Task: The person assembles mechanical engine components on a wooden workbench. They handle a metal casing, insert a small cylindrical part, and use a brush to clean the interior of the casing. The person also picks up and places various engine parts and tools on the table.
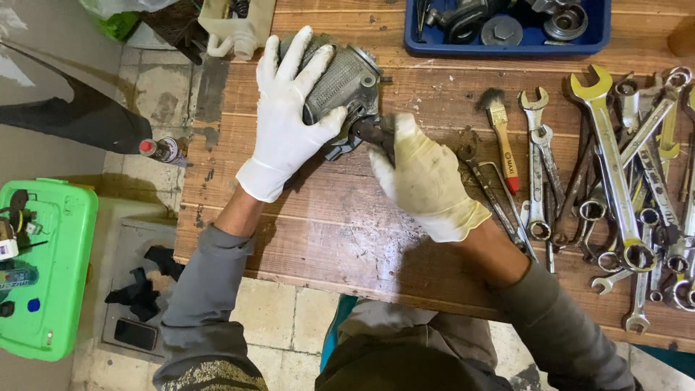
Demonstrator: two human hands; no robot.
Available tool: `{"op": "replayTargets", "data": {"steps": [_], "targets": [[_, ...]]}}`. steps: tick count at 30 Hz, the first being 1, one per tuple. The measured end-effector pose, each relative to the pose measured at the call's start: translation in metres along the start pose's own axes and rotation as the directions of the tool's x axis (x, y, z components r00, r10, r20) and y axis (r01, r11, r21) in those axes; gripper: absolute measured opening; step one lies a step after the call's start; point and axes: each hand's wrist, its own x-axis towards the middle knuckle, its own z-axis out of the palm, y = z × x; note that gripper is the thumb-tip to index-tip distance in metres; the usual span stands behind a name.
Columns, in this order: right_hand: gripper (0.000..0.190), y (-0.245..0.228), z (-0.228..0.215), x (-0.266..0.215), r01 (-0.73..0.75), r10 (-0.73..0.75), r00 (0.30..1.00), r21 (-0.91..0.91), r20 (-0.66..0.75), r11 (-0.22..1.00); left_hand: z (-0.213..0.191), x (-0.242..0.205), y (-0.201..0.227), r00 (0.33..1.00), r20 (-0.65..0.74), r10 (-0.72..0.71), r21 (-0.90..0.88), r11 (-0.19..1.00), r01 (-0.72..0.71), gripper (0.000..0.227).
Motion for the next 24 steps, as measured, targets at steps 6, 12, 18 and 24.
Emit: {"op": "replayTargets", "data": {"steps": [6,12,18,24], "targets": [[0.030,0.011,0.008,0.001,0.138,-0.178,0.984,-0.542,-0.021,0.829,0.000,-0.001,0.000,1.000,0.007,-0.014,-0.011,1.000,0.014,0.072],[0.024,0.018,0.012,0.003,0.154,-0.159,0.987,-0.384,0.017,0.910,-0.001,0.000,0.003,0.999,0.014,-0.031,-0.018,0.999,0.031,0.072],[0.031,0.015,0.015,0.000,0.092,-0.105,0.985,-0.100,-0.137,0.991,0.000,-0.001,0.000,1.000,0.008,-0.021,-0.015,1.000,0.021,0.072],[0.034,0.016,0.028,0.002,-0.005,-0.002,0.982,-0.038,-0.188,0.999,0.000,0.000,0.000,1.000,0.002,-0.005,-0.006,1.000,0.005,0.071]]}}
